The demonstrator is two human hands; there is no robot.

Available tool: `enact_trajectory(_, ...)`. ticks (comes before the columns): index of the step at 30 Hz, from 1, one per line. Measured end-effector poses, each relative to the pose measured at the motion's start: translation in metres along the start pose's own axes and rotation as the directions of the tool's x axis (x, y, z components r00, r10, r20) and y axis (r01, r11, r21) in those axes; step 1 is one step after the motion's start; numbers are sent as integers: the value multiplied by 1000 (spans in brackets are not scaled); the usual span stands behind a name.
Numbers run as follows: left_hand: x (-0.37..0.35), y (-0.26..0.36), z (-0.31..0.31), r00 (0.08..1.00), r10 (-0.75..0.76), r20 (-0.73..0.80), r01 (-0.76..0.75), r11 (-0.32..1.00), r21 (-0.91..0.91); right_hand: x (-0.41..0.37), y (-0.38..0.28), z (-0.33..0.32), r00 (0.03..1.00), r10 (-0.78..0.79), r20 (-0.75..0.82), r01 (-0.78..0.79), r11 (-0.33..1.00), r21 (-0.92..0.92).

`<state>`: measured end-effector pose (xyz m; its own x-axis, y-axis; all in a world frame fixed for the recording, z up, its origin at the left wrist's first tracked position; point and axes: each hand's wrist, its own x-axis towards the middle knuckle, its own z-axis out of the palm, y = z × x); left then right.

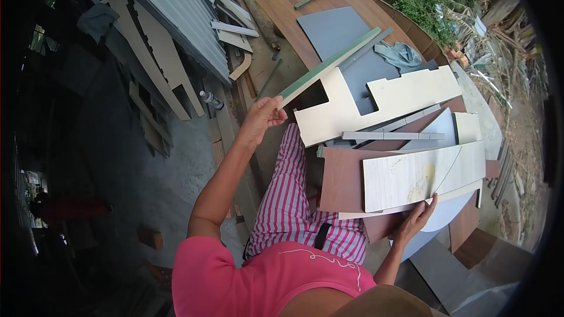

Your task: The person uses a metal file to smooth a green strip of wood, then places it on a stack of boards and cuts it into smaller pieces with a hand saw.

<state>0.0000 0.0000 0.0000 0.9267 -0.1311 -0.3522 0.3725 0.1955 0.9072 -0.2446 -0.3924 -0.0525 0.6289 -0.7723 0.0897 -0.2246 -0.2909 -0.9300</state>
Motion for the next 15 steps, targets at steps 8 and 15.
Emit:
enact_trajectory(8,-129,-39,-2,999,-31,42,31,999,-7,-10,-17,-23,1000,-25,8,25,998,-63)
enact_trajectory(15,-125,-60,10,999,35,37,-37,997,66,-19,-62,-38,993,44,108,-50,997,57)
